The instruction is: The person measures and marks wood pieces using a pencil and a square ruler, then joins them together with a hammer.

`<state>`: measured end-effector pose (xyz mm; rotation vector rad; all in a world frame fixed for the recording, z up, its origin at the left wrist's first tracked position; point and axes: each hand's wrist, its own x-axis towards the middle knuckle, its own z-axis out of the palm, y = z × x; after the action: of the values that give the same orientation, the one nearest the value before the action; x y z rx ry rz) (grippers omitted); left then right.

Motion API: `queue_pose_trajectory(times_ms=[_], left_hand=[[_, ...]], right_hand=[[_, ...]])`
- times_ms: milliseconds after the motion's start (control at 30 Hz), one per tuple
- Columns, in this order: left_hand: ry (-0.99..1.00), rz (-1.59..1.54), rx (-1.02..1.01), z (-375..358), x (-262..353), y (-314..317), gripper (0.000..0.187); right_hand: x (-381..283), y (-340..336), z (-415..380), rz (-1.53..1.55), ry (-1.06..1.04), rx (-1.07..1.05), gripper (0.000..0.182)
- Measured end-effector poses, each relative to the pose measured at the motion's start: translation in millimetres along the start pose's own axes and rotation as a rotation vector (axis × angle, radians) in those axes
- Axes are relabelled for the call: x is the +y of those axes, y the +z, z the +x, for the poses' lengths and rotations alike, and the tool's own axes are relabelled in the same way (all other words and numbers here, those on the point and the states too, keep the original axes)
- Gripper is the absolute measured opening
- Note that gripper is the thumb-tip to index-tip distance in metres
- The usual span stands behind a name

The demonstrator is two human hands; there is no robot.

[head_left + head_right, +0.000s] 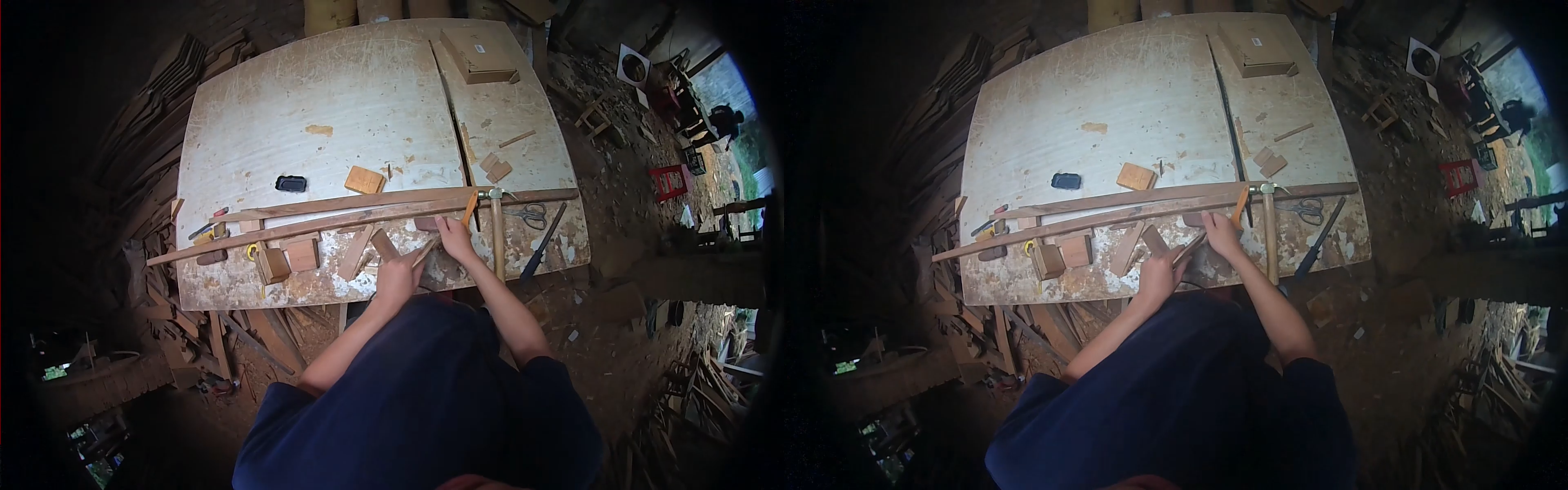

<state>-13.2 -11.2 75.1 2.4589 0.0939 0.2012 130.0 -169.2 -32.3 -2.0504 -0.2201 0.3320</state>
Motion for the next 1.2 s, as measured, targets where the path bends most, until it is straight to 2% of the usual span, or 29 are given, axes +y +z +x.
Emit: queue_pose_trajectory(times_ms=[33, 133, 233, 300, 367, 433, 533, 633, 733, 833, 867, 933, 1033, 1133, 1200], left_hand=[[-0.023, -0.003, 0.004, 0, -6, 3, 0.027], [-0.060, -0.030, 0.008, -2, -10, -1, 0.027], [-0.058, -0.047, 0.048, -7, -15, -1, 0.028], [-0.053, -0.062, 0.074, -11, -18, 1, 0.029], [-0.071, -0.061, 0.070, -12, -23, 3, 0.029], [-0.083, -0.073, 0.073, -11, -21, 0, 0.029], [-0.079, -0.078, 0.079, -11, -22, 0, 0.029], [-0.082, -0.084, 0.054, -9, -18, -5, 0.028], [-0.065, -0.131, 0.093, -5, -18, -1, 0.028], [-0.083, -0.112, 0.051, 2, -17, -4, 0.029], [-0.064, -0.109, 0.059, 5, -16, -4, 0.030], [-0.023, -0.106, 0.071, 14, -13, -4, 0.032], [-0.019, -0.093, 0.045, 24, -13, -1, 0.031], [-0.013, -0.084, -0.004, 30, -5, -9, 0.028], [-0.010, -0.095, -0.002, 31, -6, -8, 0.028]], right_hand=[[-17, -3, 4, 0.045, 0.048, -0.091, 0.047], [-44, 12, 13, 0.208, -0.349, -0.100, 0.039], [-49, -10, 24, -0.146, -0.359, 0.157, 0.035], [-14, -20, 31, -0.231, -0.036, 0.278, 0.032], [34, -27, 28, -0.371, 0.031, 0.326, 0.026], [77, -23, 28, -0.348, 0.043, 0.307, 0.020], [76, -25, 18, -0.364, 0.144, 0.301, 0.016], [73, -19, 10, -0.146, 0.261, 0.269, 0.018], [77, -14, 12, -0.122, 0.276, 0.387, 0.023], [75, -9, 24, 0.000, 0.040, 0.587, 0.025], [76, -14, 24, 0.082, 0.119, 0.471, 0.023], [-8, -54, 2, 0.244, 0.275, 0.237, 0.019], [-65, -75, -15, 0.188, -0.177, 0.284, 0.017], [-106, -90, -31, 0.518, -0.120, -0.151, 0.021], [-87, -87, -19, 0.325, -0.106, -0.242, 0.022]])
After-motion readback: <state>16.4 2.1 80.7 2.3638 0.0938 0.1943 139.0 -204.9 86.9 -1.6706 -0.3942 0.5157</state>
